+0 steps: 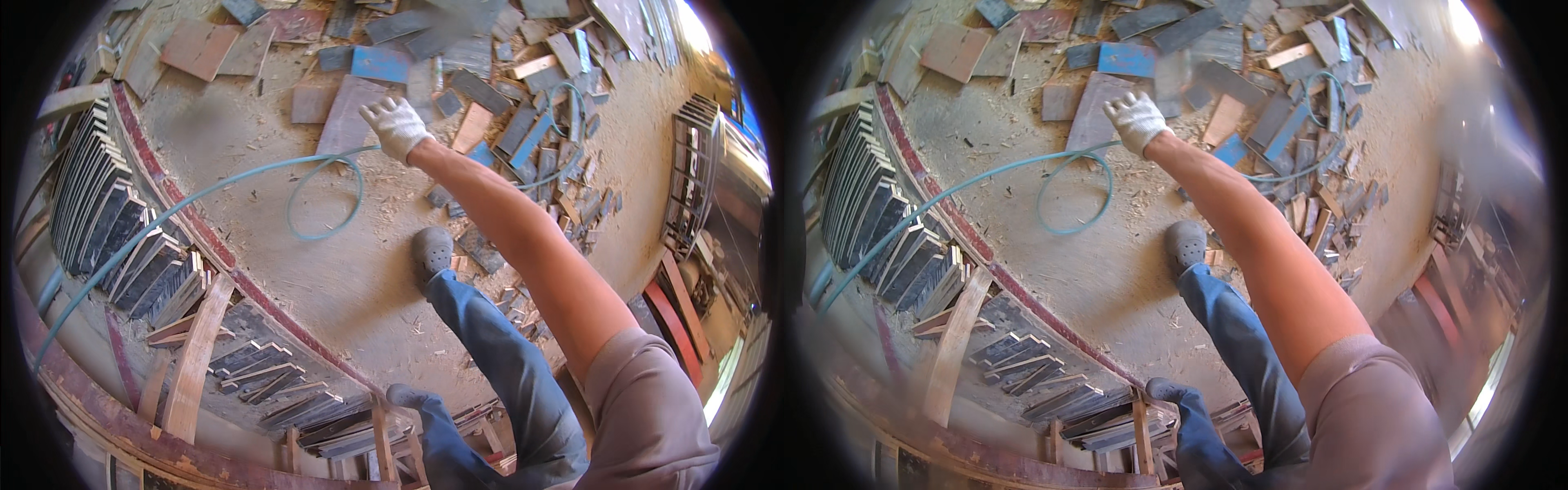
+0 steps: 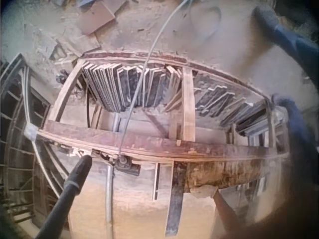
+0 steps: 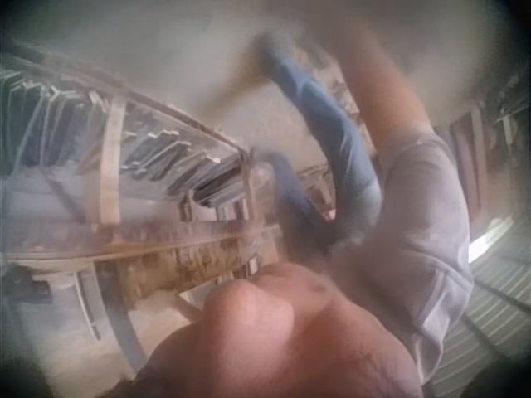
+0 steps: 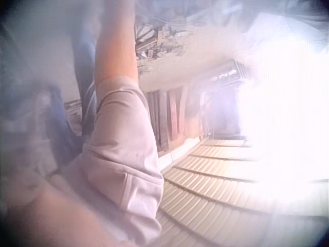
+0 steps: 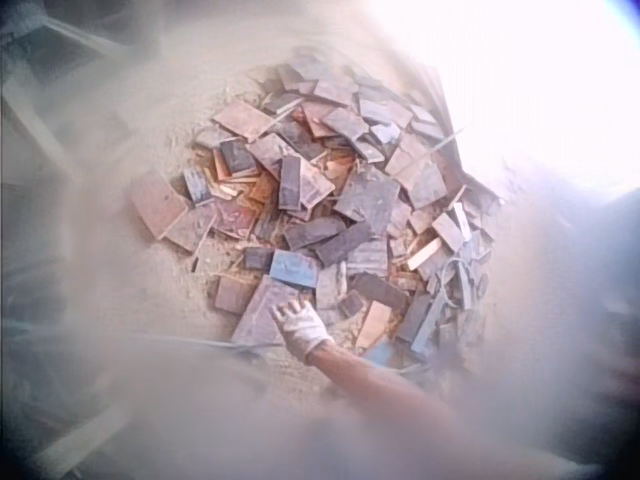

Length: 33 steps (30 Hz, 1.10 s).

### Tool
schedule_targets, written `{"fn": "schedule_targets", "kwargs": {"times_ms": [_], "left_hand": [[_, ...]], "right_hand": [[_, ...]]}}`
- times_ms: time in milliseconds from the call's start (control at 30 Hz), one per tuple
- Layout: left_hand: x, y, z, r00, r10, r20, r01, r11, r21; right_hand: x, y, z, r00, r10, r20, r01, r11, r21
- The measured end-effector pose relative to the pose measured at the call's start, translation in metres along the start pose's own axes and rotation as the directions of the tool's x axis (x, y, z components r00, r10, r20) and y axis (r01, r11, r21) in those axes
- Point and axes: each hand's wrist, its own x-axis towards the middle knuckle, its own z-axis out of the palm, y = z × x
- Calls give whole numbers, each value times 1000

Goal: The person assembles wooden frames by positioning planks and using a nail gun to fasten them together. They repeatedly pick up planks, align them on a workbench, and drive nails into the joints. The person also uses a hammer to adjust pieces and occasionally clears debris from the work area.

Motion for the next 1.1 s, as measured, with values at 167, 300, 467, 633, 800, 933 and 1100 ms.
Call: {"fn": "schedule_targets", "kwargs": {"times_ms": [167,300,467,633,800,933,1100], "left_hand": [[19,11,13,999,34,31,-33,999,-27],[19,9,22,997,27,76,-24,999,-43],[0,5,29,988,-14,153,26,997,-76],[-15,11,52,970,-64,235,106,980,-169],[-21,32,50,900,-186,394,297,923,-243],[-18,75,-1,831,-184,525,388,869,-308],[-11,43,-90,920,188,344,206,515,-832]], "right_hand": [[73,-6,31,948,-269,-171,156,859,-488],[47,8,34,990,20,139,38,916,-399],[-83,16,-43,960,278,33,-278,961,-3],[-194,-11,-157,741,381,552,-575,-62,815],[-279,-123,-278,873,-132,470,-472,-475,742],[-306,-234,-364,906,-342,250,-390,-441,808],[-331,-362,-453,799,-441,409,-471,-36,882]]}}
